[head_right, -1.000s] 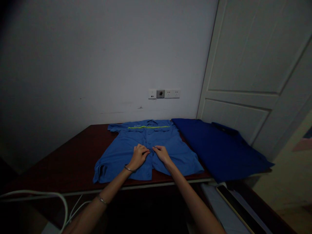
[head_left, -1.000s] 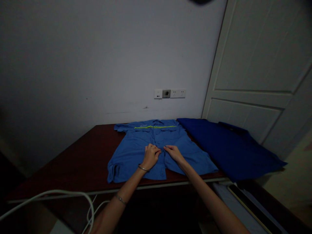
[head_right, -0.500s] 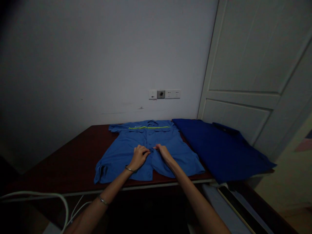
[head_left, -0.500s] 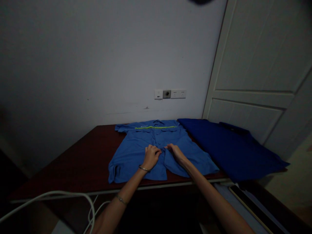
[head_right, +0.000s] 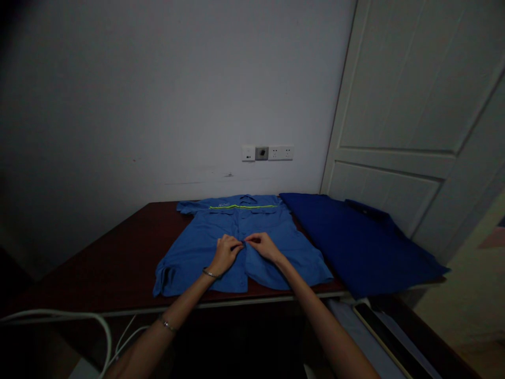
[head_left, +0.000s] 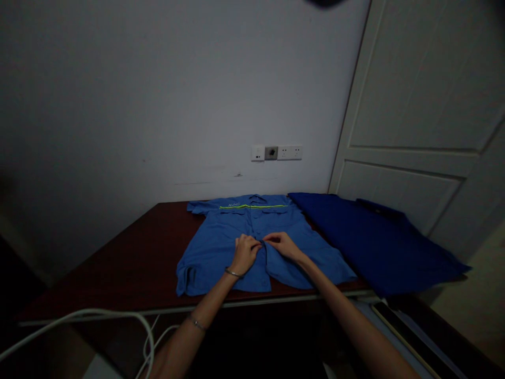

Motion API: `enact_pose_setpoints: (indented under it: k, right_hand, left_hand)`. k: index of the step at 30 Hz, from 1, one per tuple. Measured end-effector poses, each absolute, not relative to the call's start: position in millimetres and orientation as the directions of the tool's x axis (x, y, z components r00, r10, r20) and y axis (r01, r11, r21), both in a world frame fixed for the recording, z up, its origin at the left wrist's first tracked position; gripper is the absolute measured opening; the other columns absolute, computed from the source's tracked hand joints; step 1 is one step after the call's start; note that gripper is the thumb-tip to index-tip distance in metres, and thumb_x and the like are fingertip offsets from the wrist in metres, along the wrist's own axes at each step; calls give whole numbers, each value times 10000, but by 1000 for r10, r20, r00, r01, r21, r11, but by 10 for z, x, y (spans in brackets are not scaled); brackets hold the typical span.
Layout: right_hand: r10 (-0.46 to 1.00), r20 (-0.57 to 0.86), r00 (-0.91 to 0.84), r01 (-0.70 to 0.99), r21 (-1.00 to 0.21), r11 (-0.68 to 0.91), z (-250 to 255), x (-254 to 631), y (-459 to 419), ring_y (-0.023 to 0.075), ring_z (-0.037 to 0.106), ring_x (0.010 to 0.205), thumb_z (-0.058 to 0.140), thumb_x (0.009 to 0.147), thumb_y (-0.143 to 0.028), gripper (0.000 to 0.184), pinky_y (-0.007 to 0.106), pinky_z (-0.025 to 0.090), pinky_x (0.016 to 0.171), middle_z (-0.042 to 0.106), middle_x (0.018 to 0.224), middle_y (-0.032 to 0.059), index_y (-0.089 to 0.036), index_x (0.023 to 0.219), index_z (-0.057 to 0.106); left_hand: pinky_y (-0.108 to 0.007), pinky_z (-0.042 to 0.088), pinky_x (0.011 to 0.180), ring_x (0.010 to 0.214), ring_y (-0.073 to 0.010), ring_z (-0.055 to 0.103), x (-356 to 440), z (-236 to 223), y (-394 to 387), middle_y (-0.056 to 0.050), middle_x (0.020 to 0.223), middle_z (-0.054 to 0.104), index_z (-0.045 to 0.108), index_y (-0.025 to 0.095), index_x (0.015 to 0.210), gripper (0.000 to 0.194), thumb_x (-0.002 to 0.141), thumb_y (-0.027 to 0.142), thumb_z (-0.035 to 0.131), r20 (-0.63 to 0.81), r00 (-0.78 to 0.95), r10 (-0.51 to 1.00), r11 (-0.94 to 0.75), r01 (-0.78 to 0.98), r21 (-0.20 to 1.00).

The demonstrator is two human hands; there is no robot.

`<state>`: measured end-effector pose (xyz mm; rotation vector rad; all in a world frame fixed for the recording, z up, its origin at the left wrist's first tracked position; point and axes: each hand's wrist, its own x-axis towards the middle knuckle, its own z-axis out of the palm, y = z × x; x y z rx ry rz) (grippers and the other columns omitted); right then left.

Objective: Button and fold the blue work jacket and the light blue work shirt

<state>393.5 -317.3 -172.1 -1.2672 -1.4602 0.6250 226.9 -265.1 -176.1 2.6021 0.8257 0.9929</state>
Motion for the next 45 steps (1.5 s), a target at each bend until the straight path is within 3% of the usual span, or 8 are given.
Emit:
enact_pose_setpoints:
  k: [5,14,21,29,34,39,45]
  right_hand:
    - [881,455,128,452,-818,357,-1721,3901,-3167,178,602,730,587,678,-296,225,332,462,740,687,765,51,-144,805,692]
    - [881,472,30,584,-724,368,-1638,3868,-3257,162,592,728,524,743,-221,235,287,451,706,662,758,33,-151,922,659]
    - [872,451,-191,771,-481,418,-1538,3908,-3267,146,560,776,483,766,-85,301,266,425,736,615,815,29,-160,1046,564]
    - [897,352,-265,908,-221,355,-1402,3842,-3320,170,538,857,406,851,-128,332,260,402,734,575,938,84,-167,1177,456]
    - [905,350,-242,940,-147,308,-1373,3778,-3354,178,524,874,394,835,-91,349,255,392,716,566,948,85,-157,1176,437]
    - [905,350,-241,957,-71,282,-1318,3721,-3421,194,503,929,386,816,-56,374,257,388,707,556,961,93,-157,1175,417]
    - [909,347,-232,968,-14,252,-1293,3677,-3435,210,495,968,402,791,-51,374,260,388,689,543,997,102,-161,1149,413]
  left_hand:
    - [-347,293,777,870,-194,454,2262,-1763,-2644,-24,835,641,686,239,843,145,826,264,544,545,619,565,-825,409,390]
    - [-350,284,770,876,-194,446,2243,-1740,-2666,-32,838,636,686,231,824,149,832,241,538,551,642,533,-846,409,342]
    - [-336,278,756,877,-181,436,2221,-1711,-2702,-18,831,634,680,227,823,150,843,229,531,584,656,479,-877,396,273]
    - [-345,289,777,893,-184,432,2208,-1704,-2710,-28,849,633,683,225,837,150,840,222,533,579,657,483,-873,412,260]
    - [-352,310,814,910,-187,454,2212,-1701,-2646,-29,856,630,694,232,816,117,801,255,581,551,617,562,-827,433,359]
    - [-282,381,797,858,-158,538,2211,-1609,-2498,-40,868,641,699,177,774,103,704,221,639,544,432,719,-692,382,612]
    - [-244,405,668,734,-170,594,2287,-1540,-2545,-42,720,684,711,139,674,219,675,340,625,339,481,808,-560,450,696]
